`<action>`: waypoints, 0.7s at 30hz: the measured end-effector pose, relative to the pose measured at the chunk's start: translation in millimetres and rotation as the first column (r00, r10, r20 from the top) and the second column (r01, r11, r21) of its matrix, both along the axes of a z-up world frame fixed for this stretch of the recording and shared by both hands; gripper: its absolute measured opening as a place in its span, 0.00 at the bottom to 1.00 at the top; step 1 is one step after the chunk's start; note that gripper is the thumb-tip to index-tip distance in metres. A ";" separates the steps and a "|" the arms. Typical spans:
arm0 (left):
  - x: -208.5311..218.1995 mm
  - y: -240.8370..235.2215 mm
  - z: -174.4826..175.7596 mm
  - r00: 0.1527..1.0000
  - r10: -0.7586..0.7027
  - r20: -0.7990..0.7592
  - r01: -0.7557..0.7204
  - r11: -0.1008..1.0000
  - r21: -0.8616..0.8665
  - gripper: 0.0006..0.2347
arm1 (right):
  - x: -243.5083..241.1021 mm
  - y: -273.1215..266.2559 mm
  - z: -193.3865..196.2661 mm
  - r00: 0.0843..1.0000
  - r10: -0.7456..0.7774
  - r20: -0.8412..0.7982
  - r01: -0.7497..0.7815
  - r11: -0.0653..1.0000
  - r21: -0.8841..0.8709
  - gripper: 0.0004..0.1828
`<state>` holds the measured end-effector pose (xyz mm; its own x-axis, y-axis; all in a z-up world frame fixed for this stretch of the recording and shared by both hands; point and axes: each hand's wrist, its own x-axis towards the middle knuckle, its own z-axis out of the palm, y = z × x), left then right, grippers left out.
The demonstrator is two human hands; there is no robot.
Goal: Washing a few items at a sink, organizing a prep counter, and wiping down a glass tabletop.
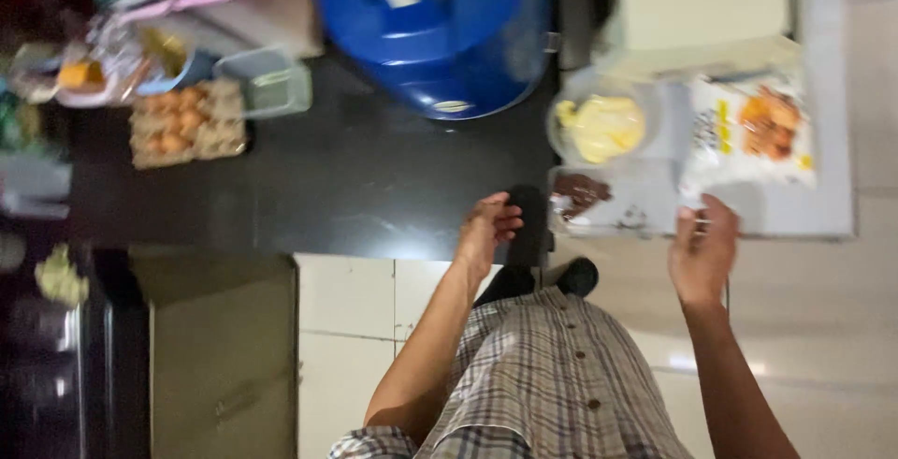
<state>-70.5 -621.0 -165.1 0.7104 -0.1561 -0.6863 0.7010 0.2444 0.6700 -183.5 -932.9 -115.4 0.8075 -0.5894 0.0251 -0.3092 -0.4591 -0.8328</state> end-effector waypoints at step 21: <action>55.0 156.1 155.7 0.022 -0.637 0.771 -0.064 0.768 0.637 0.28 | 155.2 358.3 102.0 0.808 0.382 0.449 -0.345 -0.311 0.885 0.45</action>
